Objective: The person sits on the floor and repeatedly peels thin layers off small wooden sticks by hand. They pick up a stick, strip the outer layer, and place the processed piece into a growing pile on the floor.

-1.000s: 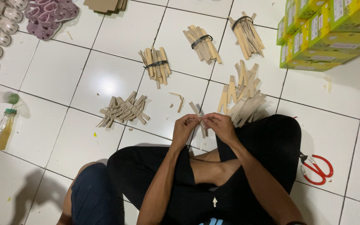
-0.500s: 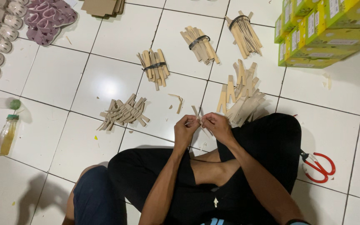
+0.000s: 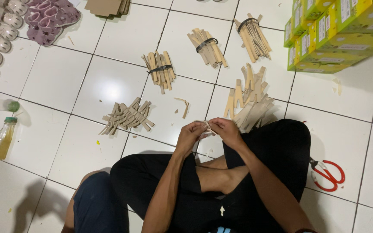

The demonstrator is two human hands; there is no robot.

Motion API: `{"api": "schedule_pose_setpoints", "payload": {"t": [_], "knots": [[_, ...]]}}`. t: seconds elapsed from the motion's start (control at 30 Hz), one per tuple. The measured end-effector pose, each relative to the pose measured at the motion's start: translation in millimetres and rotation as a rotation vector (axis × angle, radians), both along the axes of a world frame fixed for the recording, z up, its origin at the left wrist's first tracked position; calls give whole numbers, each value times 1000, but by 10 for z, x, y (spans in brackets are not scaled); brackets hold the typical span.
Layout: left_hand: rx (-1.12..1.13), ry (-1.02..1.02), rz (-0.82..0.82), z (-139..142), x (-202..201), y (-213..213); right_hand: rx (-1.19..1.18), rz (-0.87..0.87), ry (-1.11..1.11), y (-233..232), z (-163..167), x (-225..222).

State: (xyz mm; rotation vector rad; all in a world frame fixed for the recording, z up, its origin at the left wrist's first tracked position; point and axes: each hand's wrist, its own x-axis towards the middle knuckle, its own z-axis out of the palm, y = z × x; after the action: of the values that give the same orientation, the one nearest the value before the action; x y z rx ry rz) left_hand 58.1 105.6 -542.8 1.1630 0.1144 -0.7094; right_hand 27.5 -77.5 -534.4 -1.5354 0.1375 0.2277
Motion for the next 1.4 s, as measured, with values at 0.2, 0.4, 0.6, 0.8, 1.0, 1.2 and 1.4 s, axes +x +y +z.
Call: {"api": "schedule_pose_setpoints", "payload": {"t": [0.2, 0.4, 0.6, 0.8, 1.0, 1.2, 1.4], "knots": [[-39, -18, 13, -508, -68, 90, -353, -116, -88, 255, -406, -28], [237, -195, -49, -809, -51, 186, -309, -67, -142, 375, -460, 58], [554, -325, -124, -874, -90, 198, -205, -94, -81, 484, -509, 73], [371, -233, -71, -956, -102, 231, -60, -109, -103, 523, -584, 79], [99, -19, -3, -847, -83, 248, 46, -112, -16, 469, -505, 64], [-13, 166, -4, -1011, -18, 366, 194, 66, 11, 452, -747, 92], [-3, 117, -82, -1188, 17, 282, -149, 86, 71, 472, -861, 137]]}}
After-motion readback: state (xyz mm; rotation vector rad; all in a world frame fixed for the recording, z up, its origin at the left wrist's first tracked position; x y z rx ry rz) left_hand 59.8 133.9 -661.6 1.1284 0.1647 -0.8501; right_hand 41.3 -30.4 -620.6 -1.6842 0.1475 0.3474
